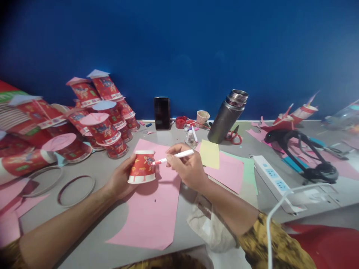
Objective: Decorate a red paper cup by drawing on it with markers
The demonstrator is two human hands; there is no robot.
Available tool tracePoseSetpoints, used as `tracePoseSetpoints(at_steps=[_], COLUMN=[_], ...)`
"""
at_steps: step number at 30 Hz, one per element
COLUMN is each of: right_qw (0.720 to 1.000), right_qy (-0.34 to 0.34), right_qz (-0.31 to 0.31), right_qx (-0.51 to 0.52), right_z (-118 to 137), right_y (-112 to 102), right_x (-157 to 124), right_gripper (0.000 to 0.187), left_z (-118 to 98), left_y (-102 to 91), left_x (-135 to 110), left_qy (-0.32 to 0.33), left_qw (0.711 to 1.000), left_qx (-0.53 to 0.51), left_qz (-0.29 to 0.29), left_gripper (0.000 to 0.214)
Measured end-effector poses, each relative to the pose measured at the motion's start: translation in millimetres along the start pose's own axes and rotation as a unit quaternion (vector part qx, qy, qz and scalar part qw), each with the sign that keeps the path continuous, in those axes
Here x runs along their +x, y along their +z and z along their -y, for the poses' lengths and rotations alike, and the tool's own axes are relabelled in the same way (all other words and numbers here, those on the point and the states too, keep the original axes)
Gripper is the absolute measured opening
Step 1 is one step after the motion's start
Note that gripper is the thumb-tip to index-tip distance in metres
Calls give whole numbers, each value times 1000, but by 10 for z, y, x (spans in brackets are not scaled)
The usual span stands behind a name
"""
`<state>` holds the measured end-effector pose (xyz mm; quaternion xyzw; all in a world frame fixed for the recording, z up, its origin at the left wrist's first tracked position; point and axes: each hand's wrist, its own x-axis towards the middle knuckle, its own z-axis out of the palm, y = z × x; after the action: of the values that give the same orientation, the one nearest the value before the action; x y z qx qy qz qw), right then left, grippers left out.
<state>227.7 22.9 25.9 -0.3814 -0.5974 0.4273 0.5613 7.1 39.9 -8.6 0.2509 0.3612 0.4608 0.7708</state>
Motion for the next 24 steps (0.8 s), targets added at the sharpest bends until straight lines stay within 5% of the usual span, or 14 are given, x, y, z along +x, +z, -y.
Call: tracePoseSetpoints(at_steps=[8, 17, 21, 24], right_qw=[996, 989, 992, 987], right_qy=[36, 27, 90, 125], right_qz=[-60, -142, -90, -32], right_qx=[62, -18, 2, -101], right_z=[-170, -289, -307, -318], right_y=[-68, -345, -449, -431], right_x=[183, 362, 431, 426], right_gripper=[41, 38, 41, 25], left_z=[-115, -148, -156, -178], left_y=[39, 7, 4, 15], left_x=[-36, 12, 37, 36], left_qy=[-11, -35, -38, -31], left_qw=[1000, 996, 994, 994], left_qx=[-22, -61, -69, -61], left_qz=[-10, -56, -71, -89], left_gripper=[46, 38, 39, 42])
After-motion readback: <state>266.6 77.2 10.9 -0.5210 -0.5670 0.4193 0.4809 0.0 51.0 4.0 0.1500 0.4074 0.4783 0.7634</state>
